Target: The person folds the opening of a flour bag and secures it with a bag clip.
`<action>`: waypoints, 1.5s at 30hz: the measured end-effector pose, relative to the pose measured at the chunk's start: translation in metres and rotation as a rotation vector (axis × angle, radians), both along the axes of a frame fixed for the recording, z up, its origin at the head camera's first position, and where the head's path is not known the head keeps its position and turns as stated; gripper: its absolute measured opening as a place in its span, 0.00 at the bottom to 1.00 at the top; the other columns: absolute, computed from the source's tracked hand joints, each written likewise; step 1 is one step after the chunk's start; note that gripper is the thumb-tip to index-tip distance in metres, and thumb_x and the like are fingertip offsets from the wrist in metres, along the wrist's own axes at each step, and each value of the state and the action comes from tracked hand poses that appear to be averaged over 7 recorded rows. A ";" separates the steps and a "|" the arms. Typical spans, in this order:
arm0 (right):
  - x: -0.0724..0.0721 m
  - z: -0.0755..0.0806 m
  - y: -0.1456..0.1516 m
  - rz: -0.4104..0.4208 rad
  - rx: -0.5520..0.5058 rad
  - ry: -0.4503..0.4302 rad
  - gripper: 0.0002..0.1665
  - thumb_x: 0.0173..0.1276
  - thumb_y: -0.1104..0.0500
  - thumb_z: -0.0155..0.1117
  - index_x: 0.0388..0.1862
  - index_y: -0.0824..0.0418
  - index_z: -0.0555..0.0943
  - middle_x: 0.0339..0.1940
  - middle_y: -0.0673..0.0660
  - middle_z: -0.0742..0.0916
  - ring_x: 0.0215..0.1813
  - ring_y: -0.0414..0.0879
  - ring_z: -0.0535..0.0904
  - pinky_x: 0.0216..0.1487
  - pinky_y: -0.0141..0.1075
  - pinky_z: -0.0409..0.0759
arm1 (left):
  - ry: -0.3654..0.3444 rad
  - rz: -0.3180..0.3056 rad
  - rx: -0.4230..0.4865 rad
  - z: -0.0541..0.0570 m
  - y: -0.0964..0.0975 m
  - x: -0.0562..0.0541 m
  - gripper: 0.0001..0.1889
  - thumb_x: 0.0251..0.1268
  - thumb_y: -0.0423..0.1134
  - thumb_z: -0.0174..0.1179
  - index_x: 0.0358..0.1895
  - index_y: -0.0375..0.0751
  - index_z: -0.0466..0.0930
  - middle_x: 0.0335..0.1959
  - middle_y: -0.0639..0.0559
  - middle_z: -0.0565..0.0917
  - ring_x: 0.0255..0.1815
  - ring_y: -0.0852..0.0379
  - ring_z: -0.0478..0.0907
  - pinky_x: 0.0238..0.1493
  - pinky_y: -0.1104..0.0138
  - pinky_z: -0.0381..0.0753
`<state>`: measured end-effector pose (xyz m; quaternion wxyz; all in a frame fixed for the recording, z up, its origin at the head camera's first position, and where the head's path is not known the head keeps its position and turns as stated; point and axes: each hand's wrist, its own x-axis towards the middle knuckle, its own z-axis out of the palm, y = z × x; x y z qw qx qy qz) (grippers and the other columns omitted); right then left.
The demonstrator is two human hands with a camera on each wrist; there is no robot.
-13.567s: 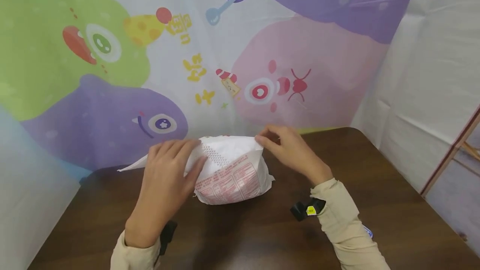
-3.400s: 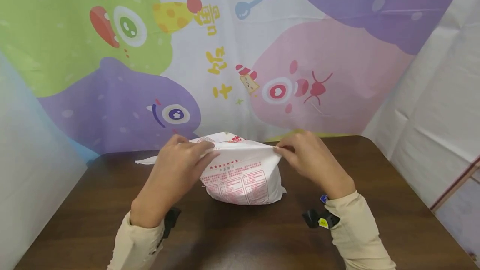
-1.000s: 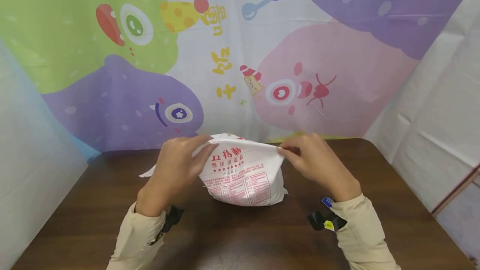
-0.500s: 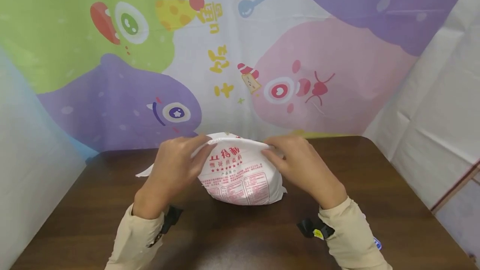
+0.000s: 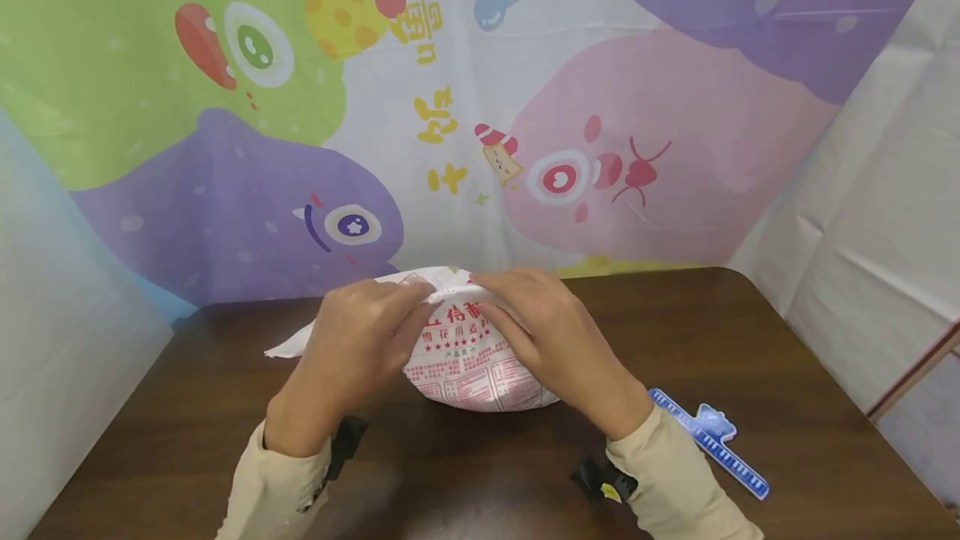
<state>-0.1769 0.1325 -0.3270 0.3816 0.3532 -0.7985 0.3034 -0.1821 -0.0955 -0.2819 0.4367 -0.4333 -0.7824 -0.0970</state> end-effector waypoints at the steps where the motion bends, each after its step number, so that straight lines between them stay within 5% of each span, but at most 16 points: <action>1: 0.000 0.000 -0.002 0.011 -0.006 0.011 0.23 0.63 0.63 0.71 0.58 0.59 0.82 0.51 0.49 0.86 0.56 0.46 0.79 0.60 0.39 0.75 | 0.005 0.000 -0.005 0.000 0.000 0.001 0.12 0.61 0.31 0.63 0.22 0.43 0.72 0.10 0.56 0.65 0.12 0.57 0.63 0.17 0.65 0.63; 18: -0.001 -0.001 -0.008 -0.047 -0.042 0.190 0.17 0.57 0.65 0.74 0.46 0.60 0.87 0.40 0.53 0.89 0.45 0.48 0.83 0.49 0.42 0.79 | 0.038 0.017 -0.057 0.002 0.004 0.009 0.15 0.62 0.31 0.62 0.21 0.44 0.69 0.10 0.57 0.64 0.12 0.58 0.66 0.18 0.65 0.65; 22: -0.001 -0.001 -0.005 -0.063 -0.032 0.202 0.11 0.67 0.56 0.69 0.45 0.61 0.87 0.39 0.54 0.89 0.43 0.49 0.84 0.47 0.46 0.80 | 0.030 0.014 -0.055 0.002 0.003 0.010 0.15 0.63 0.31 0.61 0.20 0.44 0.68 0.10 0.57 0.63 0.12 0.58 0.66 0.19 0.65 0.65; 26: -0.001 -0.002 -0.003 -0.072 -0.019 0.180 0.20 0.75 0.47 0.58 0.44 0.62 0.87 0.39 0.55 0.89 0.43 0.51 0.84 0.48 0.47 0.81 | 0.025 0.009 -0.054 0.002 0.002 0.009 0.15 0.63 0.31 0.61 0.20 0.44 0.69 0.10 0.57 0.63 0.12 0.58 0.66 0.19 0.65 0.65; 34: -0.003 -0.002 0.002 -0.097 -0.001 0.173 0.08 0.65 0.59 0.71 0.39 0.62 0.87 0.35 0.55 0.89 0.40 0.51 0.85 0.45 0.49 0.82 | 0.005 0.007 -0.054 0.002 0.002 0.008 0.16 0.63 0.32 0.61 0.19 0.45 0.67 0.10 0.58 0.61 0.12 0.59 0.63 0.18 0.65 0.64; 38: -0.003 -0.001 0.004 -0.104 0.013 0.158 0.10 0.56 0.64 0.76 0.39 0.62 0.87 0.35 0.55 0.89 0.40 0.49 0.85 0.45 0.47 0.82 | -0.004 0.012 -0.054 0.002 0.001 0.008 0.16 0.63 0.32 0.62 0.19 0.45 0.68 0.10 0.58 0.62 0.12 0.59 0.63 0.18 0.65 0.63; 45: -0.005 -0.001 0.006 -0.123 0.026 0.132 0.09 0.56 0.64 0.77 0.37 0.61 0.88 0.34 0.53 0.89 0.38 0.47 0.85 0.43 0.45 0.82 | -0.013 0.020 -0.054 0.003 -0.001 0.007 0.13 0.63 0.32 0.62 0.21 0.45 0.72 0.10 0.58 0.65 0.13 0.59 0.66 0.19 0.65 0.65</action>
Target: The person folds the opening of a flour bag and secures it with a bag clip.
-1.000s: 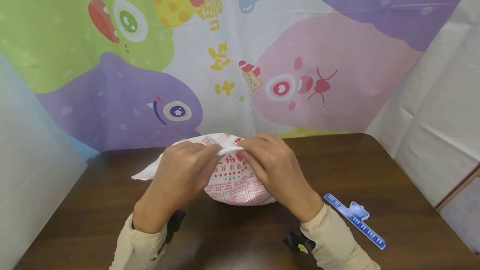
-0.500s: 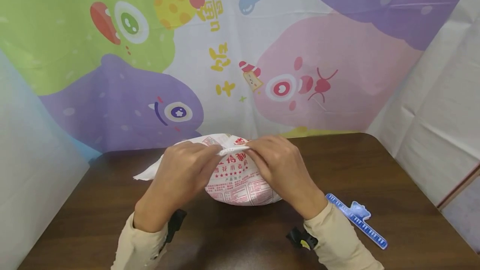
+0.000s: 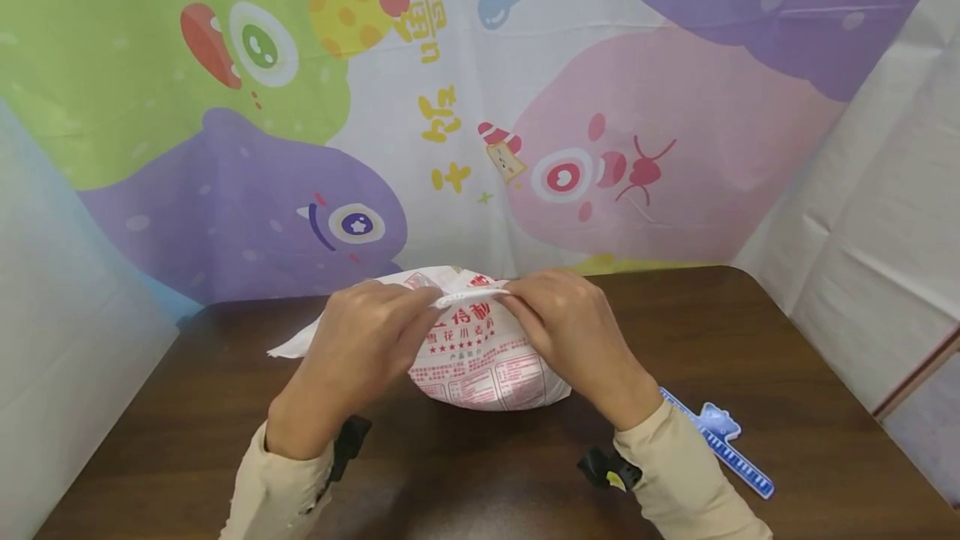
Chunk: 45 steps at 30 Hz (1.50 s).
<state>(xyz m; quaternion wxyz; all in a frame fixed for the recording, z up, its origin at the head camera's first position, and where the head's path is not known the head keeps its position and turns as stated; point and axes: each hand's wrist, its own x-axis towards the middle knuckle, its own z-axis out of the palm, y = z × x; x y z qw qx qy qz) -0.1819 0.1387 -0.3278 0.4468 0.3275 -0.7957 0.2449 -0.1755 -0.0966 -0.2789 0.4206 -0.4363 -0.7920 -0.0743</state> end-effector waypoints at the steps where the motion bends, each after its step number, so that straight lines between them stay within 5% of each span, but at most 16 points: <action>1: 0.000 0.000 0.000 -0.004 0.005 0.001 0.10 0.55 0.64 0.77 0.37 0.61 0.88 0.34 0.53 0.89 0.38 0.47 0.85 0.43 0.45 0.83 | -0.001 -0.002 0.002 0.000 0.000 0.000 0.13 0.63 0.32 0.62 0.22 0.45 0.73 0.10 0.58 0.65 0.13 0.59 0.66 0.19 0.65 0.65; 25: -0.003 0.000 0.015 -0.064 0.044 -0.096 0.06 0.58 0.61 0.76 0.35 0.59 0.89 0.33 0.51 0.90 0.35 0.45 0.86 0.39 0.44 0.83 | -0.074 -0.005 0.030 -0.002 -0.005 -0.004 0.05 0.63 0.32 0.64 0.29 0.45 0.81 0.13 0.57 0.73 0.15 0.55 0.70 0.18 0.63 0.68; 45: -0.004 0.003 0.024 -0.107 0.084 -0.184 0.03 0.59 0.61 0.75 0.33 0.58 0.89 0.30 0.51 0.90 0.32 0.44 0.84 0.34 0.44 0.80 | -0.085 0.008 0.032 -0.001 -0.007 -0.006 0.09 0.62 0.33 0.65 0.26 0.46 0.78 0.12 0.59 0.69 0.13 0.57 0.66 0.16 0.65 0.62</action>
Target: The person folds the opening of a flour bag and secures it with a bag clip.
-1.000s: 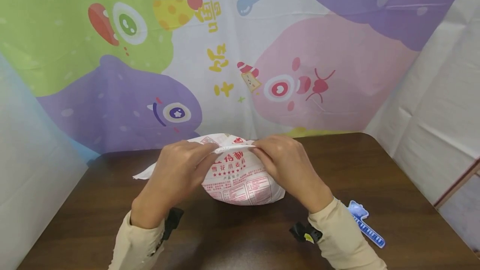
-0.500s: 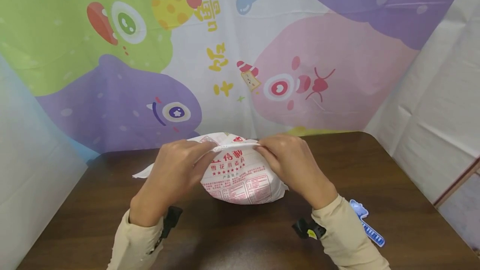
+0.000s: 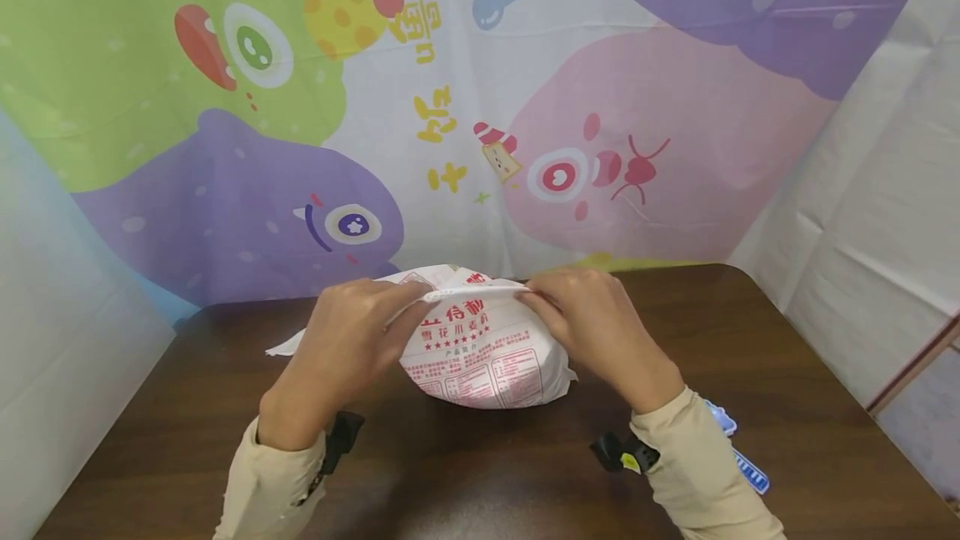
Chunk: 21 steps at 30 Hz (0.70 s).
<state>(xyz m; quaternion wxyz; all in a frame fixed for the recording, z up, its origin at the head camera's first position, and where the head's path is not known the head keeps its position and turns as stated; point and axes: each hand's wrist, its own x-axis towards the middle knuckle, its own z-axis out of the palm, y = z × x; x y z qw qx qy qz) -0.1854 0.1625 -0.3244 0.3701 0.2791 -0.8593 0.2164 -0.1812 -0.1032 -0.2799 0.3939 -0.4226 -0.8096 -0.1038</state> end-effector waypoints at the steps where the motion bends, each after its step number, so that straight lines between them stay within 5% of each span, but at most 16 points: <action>1: 0.000 0.000 0.001 -0.004 0.001 -0.012 0.04 0.59 0.61 0.75 0.33 0.59 0.89 0.31 0.51 0.90 0.32 0.44 0.84 0.34 0.44 0.80 | -0.001 0.002 0.002 0.000 0.000 0.000 0.07 0.62 0.33 0.66 0.27 0.46 0.79 0.12 0.58 0.71 0.13 0.57 0.67 0.16 0.65 0.63; 21: 0.004 0.007 0.011 -0.087 0.043 -0.179 0.04 0.62 0.60 0.74 0.35 0.58 0.90 0.26 0.49 0.88 0.24 0.42 0.72 0.28 0.39 0.71 | -0.029 -0.003 -0.001 0.000 -0.001 -0.001 0.10 0.63 0.33 0.65 0.25 0.46 0.76 0.12 0.59 0.68 0.14 0.57 0.65 0.16 0.65 0.60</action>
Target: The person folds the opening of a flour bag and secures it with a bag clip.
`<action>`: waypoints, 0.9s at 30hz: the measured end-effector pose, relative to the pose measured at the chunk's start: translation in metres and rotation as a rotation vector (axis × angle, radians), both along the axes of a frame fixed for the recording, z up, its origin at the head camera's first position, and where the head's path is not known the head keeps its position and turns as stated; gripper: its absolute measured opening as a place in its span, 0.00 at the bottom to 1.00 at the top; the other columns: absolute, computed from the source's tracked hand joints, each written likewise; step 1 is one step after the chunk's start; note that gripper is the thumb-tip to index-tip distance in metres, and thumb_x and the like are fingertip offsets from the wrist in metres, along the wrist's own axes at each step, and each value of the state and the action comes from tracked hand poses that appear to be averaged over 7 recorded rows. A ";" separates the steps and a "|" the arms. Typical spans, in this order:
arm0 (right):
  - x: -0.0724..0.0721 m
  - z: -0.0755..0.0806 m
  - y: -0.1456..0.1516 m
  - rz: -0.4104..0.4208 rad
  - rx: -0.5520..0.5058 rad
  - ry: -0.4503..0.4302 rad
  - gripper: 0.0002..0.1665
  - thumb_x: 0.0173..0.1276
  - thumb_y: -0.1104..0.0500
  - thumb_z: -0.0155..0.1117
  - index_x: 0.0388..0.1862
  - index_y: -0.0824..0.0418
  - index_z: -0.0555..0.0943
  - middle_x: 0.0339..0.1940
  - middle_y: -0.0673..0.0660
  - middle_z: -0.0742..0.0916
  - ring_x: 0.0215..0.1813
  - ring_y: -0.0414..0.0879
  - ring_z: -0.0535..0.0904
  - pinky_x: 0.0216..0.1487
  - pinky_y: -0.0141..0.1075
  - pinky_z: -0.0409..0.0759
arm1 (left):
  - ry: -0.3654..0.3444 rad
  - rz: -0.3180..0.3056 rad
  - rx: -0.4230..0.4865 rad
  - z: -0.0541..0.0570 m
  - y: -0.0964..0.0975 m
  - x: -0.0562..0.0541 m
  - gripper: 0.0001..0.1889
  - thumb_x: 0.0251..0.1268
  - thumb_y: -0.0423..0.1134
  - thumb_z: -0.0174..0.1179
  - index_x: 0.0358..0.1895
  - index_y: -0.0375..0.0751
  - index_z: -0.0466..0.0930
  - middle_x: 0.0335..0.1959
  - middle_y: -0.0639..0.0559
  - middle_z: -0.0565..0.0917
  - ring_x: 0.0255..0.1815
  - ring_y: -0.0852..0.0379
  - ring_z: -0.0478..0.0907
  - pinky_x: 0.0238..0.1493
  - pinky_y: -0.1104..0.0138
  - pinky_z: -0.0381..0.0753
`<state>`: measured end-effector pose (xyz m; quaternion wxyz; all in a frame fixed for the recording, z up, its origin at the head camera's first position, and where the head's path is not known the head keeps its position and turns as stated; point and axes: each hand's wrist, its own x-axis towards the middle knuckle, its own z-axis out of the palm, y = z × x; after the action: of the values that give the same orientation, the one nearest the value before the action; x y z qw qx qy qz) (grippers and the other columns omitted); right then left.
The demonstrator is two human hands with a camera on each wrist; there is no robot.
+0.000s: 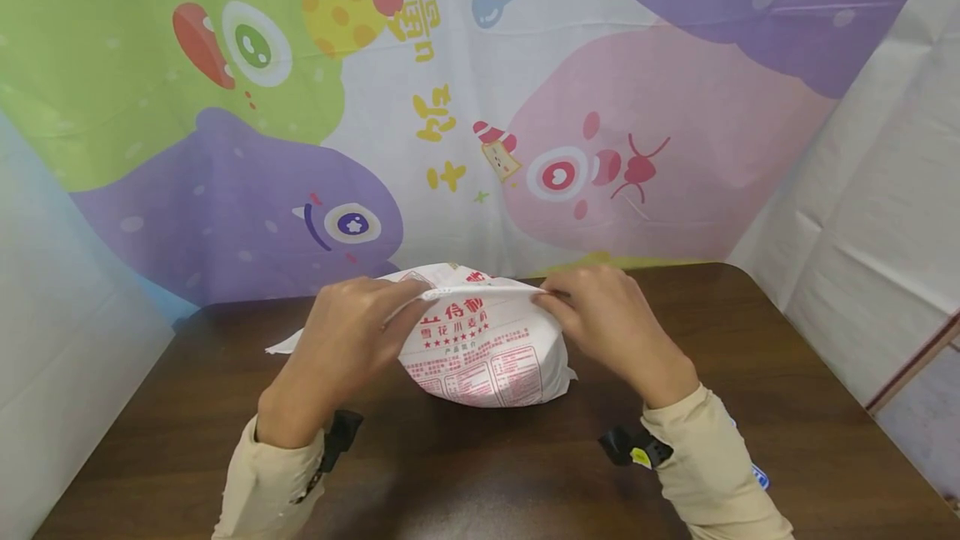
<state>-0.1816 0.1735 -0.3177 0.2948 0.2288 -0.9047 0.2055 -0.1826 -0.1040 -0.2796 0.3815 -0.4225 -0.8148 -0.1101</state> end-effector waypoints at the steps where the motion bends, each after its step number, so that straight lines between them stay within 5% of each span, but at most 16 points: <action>1: 0.000 0.001 0.000 -0.005 0.002 -0.011 0.04 0.62 0.60 0.74 0.35 0.58 0.90 0.26 0.49 0.88 0.24 0.42 0.72 0.28 0.39 0.71 | 0.001 0.002 0.000 0.000 0.000 0.000 0.10 0.63 0.33 0.65 0.25 0.46 0.77 0.13 0.59 0.69 0.14 0.57 0.66 0.16 0.65 0.61; 15: -0.001 0.001 0.007 -0.016 -0.009 -0.052 0.03 0.60 0.59 0.75 0.28 0.57 0.89 0.21 0.45 0.85 0.24 0.41 0.72 0.28 0.38 0.72 | 0.004 0.011 0.004 -0.001 -0.003 -0.001 0.09 0.63 0.33 0.65 0.25 0.47 0.77 0.12 0.59 0.69 0.14 0.56 0.67 0.16 0.65 0.61; 27: 0.007 0.005 0.008 -0.032 0.001 -0.132 0.04 0.62 0.63 0.72 0.35 0.63 0.89 0.27 0.51 0.87 0.27 0.42 0.77 0.31 0.41 0.77 | -0.004 0.020 0.014 -0.001 0.000 -0.002 0.13 0.65 0.34 0.63 0.23 0.46 0.72 0.11 0.59 0.63 0.13 0.58 0.62 0.16 0.66 0.58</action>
<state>-0.1750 0.1812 -0.3124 0.2376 0.2003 -0.9259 0.2147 -0.1849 -0.1044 -0.2803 0.3839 -0.4114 -0.8189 -0.1128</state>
